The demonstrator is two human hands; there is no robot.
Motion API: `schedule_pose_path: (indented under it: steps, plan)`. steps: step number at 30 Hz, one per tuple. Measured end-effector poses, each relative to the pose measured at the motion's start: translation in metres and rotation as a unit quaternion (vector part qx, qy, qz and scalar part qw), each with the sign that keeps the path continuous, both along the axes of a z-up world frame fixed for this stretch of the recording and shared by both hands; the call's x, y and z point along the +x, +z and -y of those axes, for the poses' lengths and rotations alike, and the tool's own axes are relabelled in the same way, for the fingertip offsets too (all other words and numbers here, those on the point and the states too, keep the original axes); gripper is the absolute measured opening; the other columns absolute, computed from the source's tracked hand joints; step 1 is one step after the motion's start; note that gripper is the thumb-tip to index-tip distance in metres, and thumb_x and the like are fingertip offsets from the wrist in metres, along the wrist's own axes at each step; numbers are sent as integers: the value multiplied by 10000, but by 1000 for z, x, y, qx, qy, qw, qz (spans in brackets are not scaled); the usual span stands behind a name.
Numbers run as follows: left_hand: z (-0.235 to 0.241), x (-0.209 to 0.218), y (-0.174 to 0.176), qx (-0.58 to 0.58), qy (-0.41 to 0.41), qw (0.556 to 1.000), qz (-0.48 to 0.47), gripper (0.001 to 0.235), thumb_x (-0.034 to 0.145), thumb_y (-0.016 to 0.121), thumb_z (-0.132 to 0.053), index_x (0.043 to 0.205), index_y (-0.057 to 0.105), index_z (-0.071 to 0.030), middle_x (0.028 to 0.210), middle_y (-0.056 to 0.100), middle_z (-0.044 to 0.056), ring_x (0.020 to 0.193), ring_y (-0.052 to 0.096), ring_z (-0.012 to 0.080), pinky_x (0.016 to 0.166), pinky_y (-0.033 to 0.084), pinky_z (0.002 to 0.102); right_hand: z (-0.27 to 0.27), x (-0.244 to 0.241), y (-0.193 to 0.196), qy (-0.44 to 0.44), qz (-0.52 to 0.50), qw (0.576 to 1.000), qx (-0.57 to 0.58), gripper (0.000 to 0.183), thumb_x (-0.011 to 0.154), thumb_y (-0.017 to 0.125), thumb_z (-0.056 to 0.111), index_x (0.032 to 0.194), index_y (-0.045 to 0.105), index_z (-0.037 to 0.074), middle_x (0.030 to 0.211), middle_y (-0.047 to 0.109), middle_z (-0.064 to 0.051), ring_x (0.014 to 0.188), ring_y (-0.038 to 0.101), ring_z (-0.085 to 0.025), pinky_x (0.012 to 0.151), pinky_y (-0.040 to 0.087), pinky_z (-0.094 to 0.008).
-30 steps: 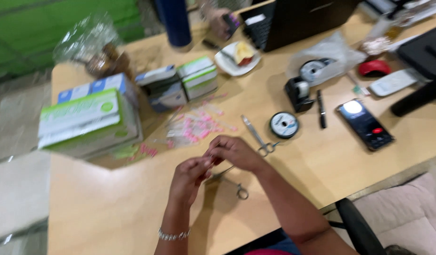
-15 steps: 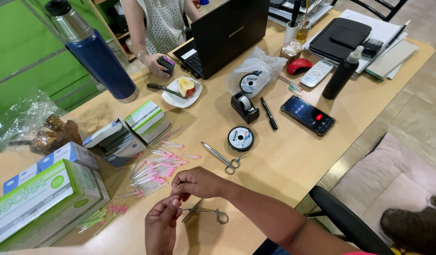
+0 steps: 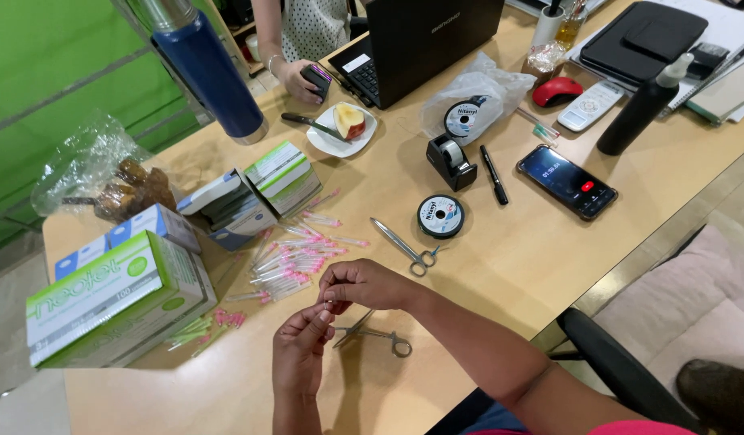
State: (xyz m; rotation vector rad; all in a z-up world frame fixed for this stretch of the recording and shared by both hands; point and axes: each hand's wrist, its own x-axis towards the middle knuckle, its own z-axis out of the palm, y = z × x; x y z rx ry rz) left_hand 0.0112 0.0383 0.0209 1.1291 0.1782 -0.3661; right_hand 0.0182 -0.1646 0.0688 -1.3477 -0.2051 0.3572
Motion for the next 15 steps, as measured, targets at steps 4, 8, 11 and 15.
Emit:
schedule_pose_path:
  steps: [4,8,11,15]
  plan:
    - [1,-1,6,40,7,999,-5,228,825,773,29,1049,786,72,890,751,174,726,595,197,655,496,279,-3,-2,3,-16,11,999,-36,98,988,652,148,1014,686,60,918,732,-67,859,707,-162,835,615,-306]
    - [4,-3,14,108,17,993,35,235,801,797,-24,1019,797,65,947,784,162,721,567,214,688,494,331,-6,-7,13,-41,46,993,-105,101,986,635,106,990,705,33,918,759,-78,852,749,-170,850,638,-295]
    - [4,-5,15,119,20,992,38,231,807,792,-32,1019,795,60,975,788,163,721,583,225,692,491,335,-8,-7,9,-47,50,992,-101,99,985,632,101,982,702,31,922,759,-82,844,753,-176,845,639,-293]
    - [5,-5,18,106,24,993,38,218,812,777,-17,1011,784,71,1022,792,183,689,571,224,698,492,329,-8,-7,8,-49,28,997,-59,106,993,637,138,985,684,43,938,757,-88,869,734,-176,866,625,-301]
